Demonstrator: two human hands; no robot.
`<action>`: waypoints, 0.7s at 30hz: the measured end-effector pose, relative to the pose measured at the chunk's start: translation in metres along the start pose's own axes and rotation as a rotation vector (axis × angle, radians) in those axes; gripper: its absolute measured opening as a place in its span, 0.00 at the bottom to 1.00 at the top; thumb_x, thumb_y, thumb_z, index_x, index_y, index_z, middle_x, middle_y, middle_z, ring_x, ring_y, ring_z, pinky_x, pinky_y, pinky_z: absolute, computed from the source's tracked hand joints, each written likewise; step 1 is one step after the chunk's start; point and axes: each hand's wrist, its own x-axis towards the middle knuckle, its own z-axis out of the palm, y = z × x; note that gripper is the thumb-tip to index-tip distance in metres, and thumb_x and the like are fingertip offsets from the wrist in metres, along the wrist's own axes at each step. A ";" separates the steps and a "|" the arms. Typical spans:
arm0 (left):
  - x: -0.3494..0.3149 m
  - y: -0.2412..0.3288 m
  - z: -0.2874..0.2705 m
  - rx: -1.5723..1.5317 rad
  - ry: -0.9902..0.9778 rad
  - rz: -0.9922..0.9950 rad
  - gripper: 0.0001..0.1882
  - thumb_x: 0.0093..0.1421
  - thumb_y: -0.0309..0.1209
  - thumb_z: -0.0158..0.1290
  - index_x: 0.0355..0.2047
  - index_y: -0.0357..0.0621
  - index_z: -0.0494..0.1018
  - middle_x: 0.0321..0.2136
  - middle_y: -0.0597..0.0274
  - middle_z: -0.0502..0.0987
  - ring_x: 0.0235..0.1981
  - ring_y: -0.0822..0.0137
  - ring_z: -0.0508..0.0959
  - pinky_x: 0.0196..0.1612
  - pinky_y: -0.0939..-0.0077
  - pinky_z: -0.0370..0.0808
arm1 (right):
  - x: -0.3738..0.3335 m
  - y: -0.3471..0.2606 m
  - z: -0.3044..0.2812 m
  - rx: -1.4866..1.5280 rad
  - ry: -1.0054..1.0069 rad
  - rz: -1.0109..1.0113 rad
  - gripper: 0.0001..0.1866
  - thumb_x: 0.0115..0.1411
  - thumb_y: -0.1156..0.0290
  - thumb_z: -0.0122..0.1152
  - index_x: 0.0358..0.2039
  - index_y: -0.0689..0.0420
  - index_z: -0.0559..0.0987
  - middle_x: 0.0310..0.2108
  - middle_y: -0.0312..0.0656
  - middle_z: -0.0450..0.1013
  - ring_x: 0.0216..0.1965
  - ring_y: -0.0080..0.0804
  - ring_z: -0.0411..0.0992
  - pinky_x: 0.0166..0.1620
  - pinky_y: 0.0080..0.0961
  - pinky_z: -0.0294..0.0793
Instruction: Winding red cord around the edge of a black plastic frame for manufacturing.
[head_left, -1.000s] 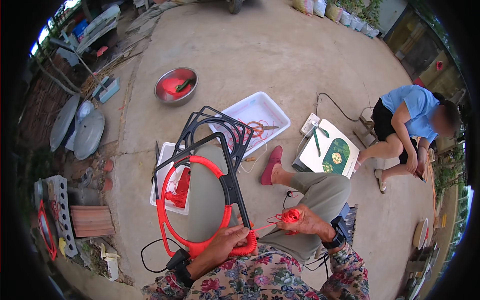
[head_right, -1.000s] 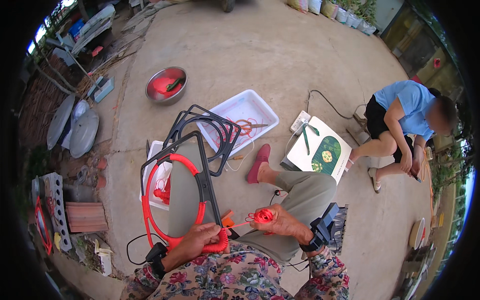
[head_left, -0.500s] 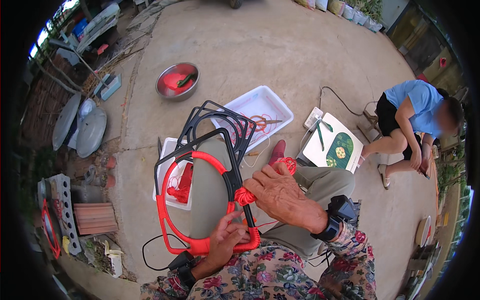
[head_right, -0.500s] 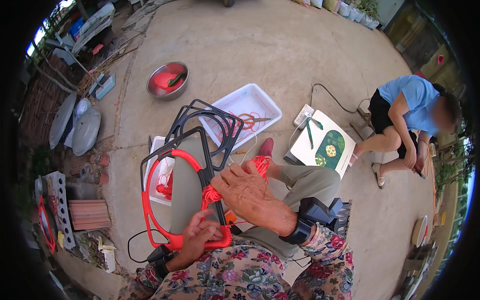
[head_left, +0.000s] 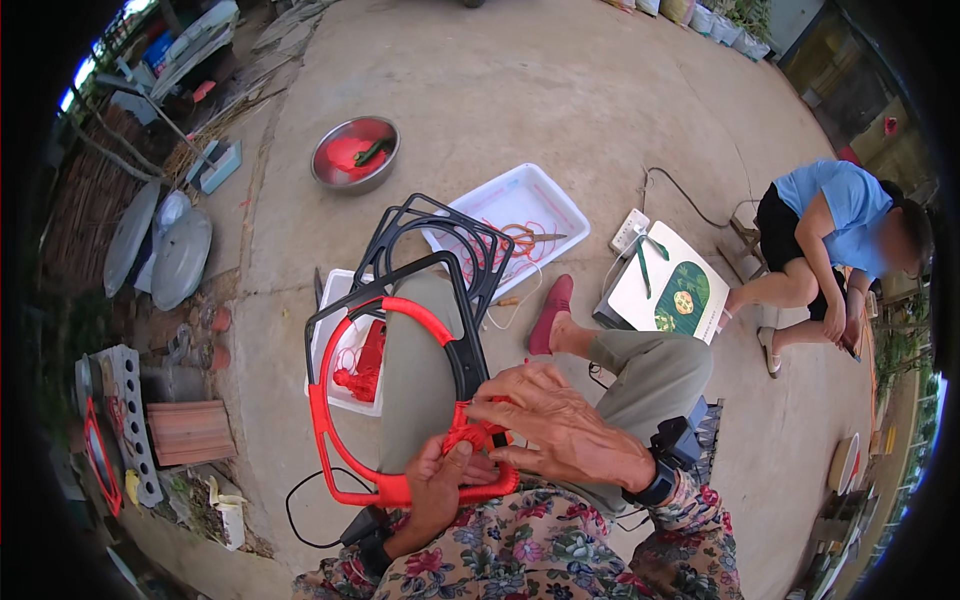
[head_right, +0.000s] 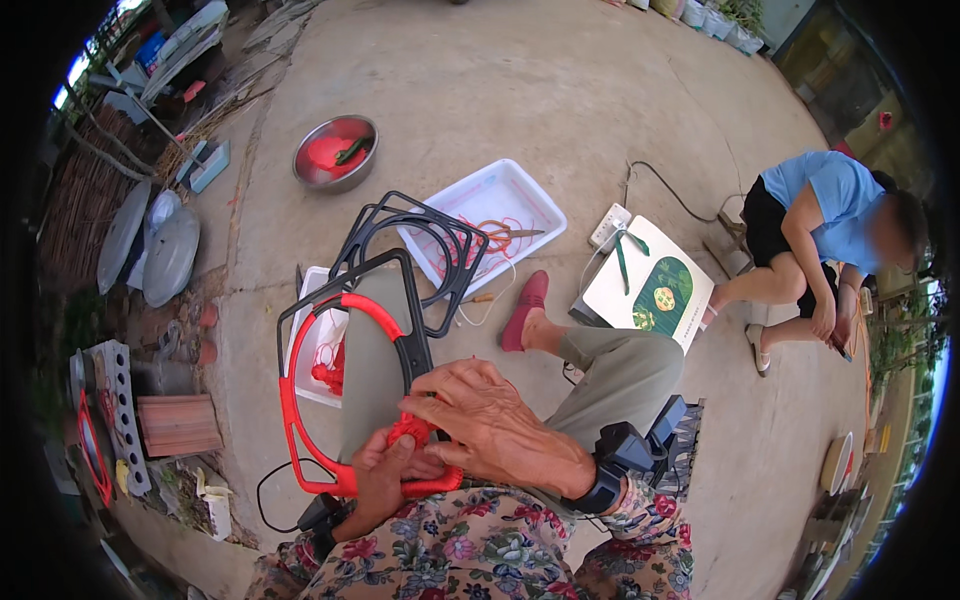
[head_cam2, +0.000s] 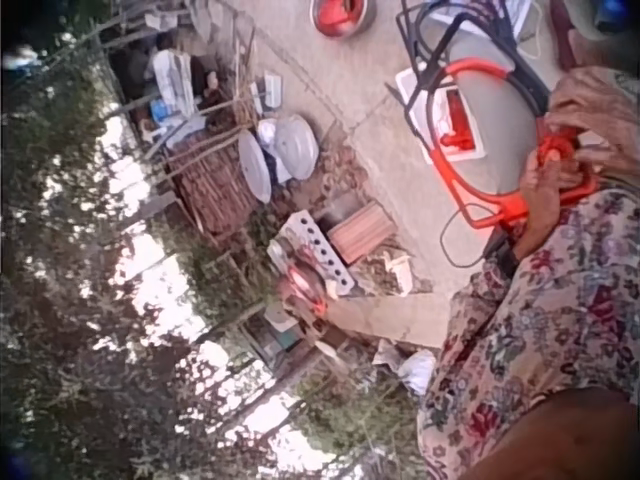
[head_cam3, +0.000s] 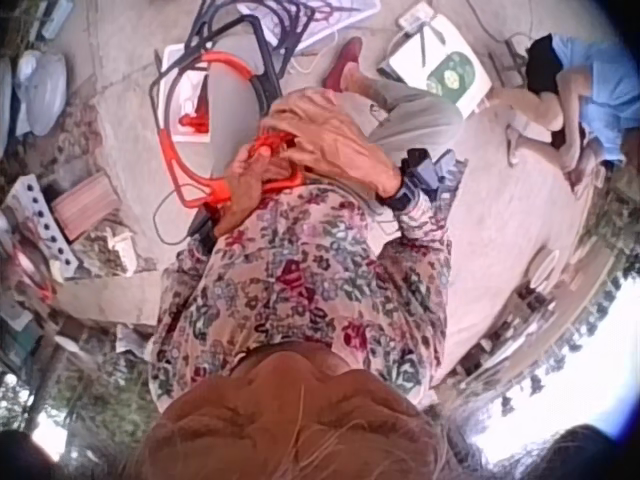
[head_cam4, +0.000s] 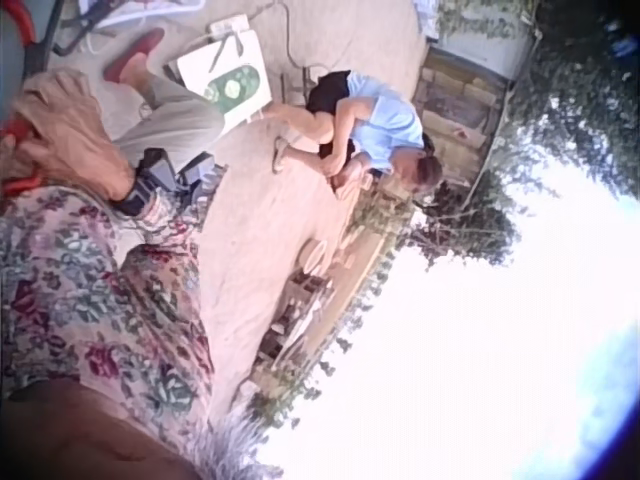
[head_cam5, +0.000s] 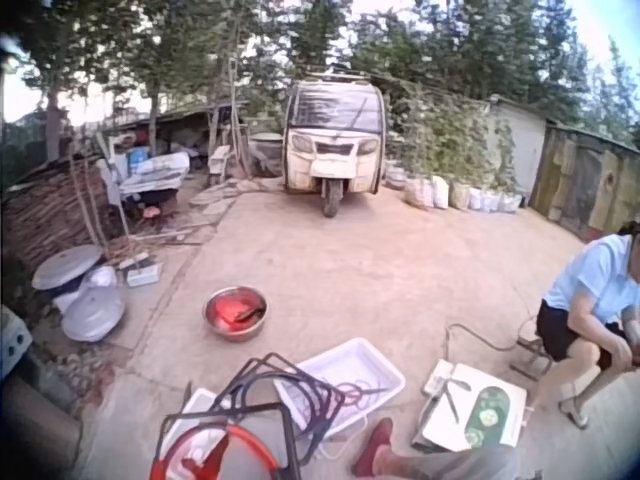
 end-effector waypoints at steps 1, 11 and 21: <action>0.000 -0.001 -0.002 0.041 0.011 -0.019 0.16 0.65 0.32 0.46 0.46 0.31 0.66 0.31 0.48 0.77 0.29 0.62 0.80 0.34 0.71 0.80 | -0.011 0.004 -0.006 0.184 0.074 0.128 0.12 0.50 0.74 0.61 0.37 0.59 0.76 0.37 0.39 0.71 0.42 0.33 0.68 0.49 0.36 0.65; 0.002 -0.008 0.001 0.251 -0.002 -0.111 0.15 0.65 0.36 0.47 0.37 0.33 0.72 0.28 0.58 0.77 0.28 0.68 0.79 0.34 0.77 0.77 | -0.059 0.033 0.080 0.756 0.232 0.368 0.07 0.56 0.77 0.61 0.37 0.60 0.79 0.36 0.38 0.74 0.34 0.24 0.71 0.40 0.21 0.70; 0.011 -0.025 -0.013 0.544 -0.084 -0.124 0.14 0.66 0.33 0.44 0.32 0.33 0.72 0.26 0.60 0.77 0.28 0.70 0.78 0.33 0.78 0.75 | -0.073 0.045 0.114 1.447 -0.069 0.579 0.16 0.60 0.76 0.56 0.50 0.57 0.73 0.41 0.33 0.72 0.40 0.18 0.69 0.46 0.18 0.68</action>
